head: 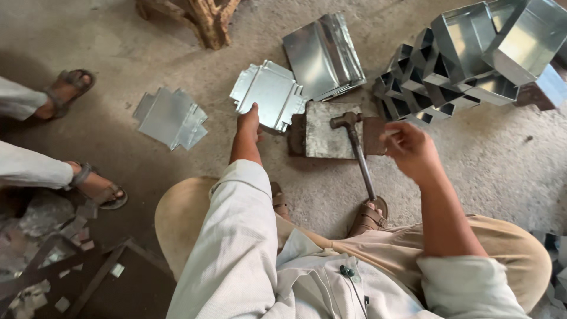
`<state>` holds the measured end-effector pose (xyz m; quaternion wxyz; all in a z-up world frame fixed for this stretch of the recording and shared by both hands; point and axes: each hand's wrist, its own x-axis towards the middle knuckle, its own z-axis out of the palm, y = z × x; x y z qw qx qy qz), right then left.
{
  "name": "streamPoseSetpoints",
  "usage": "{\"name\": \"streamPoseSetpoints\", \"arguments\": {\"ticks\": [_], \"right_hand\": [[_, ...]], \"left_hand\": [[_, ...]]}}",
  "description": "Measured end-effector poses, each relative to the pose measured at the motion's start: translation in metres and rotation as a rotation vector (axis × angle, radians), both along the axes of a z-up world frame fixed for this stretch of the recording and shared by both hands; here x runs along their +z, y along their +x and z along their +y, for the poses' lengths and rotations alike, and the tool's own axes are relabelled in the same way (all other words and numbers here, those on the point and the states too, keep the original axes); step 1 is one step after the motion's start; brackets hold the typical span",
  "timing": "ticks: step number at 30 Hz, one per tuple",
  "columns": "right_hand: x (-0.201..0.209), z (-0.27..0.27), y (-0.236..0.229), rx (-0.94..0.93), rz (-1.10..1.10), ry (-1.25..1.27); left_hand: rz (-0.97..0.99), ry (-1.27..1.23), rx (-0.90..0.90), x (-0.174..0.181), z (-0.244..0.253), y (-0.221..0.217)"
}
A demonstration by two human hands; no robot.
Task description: The person sits on the floor and uses a hammer to strike the edges of rectangular metal sheets placed on a wooden block. They repeatedly pick up sheets from a pile, position them, and hammer them before moving them to a finished stack.
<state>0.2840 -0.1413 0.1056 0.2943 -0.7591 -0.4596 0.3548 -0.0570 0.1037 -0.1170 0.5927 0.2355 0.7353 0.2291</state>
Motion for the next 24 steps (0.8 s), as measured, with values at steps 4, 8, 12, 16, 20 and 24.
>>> {"name": "streamPoseSetpoints", "arguments": {"ticks": [4, 8, 12, 16, 20, 24], "right_hand": [[0.001, -0.019, -0.016, 0.028, 0.147, -0.051], [-0.008, -0.009, -0.016, 0.036, -0.024, -0.157], [-0.018, 0.003, -0.012, 0.096, -0.019, -0.062], [-0.029, 0.011, -0.012, 0.144, -0.047, -0.163], [-0.041, 0.021, -0.006, 0.154, 0.021, -0.121], [-0.049, 0.023, -0.004, 0.141, 0.03, -0.187]], "left_hand": [[0.442, 0.148, -0.562, 0.0, -0.009, 0.025], [0.821, 0.193, -1.056, 0.003, -0.019, 0.051], [0.696, 0.084, -0.506, -0.027, 0.002, 0.055], [0.467, -0.001, -0.005, -0.077, 0.02, 0.02], [0.4, -0.056, 0.097, -0.102, 0.038, 0.011], [0.421, -0.073, 0.168, -0.092, 0.027, 0.007]]}}
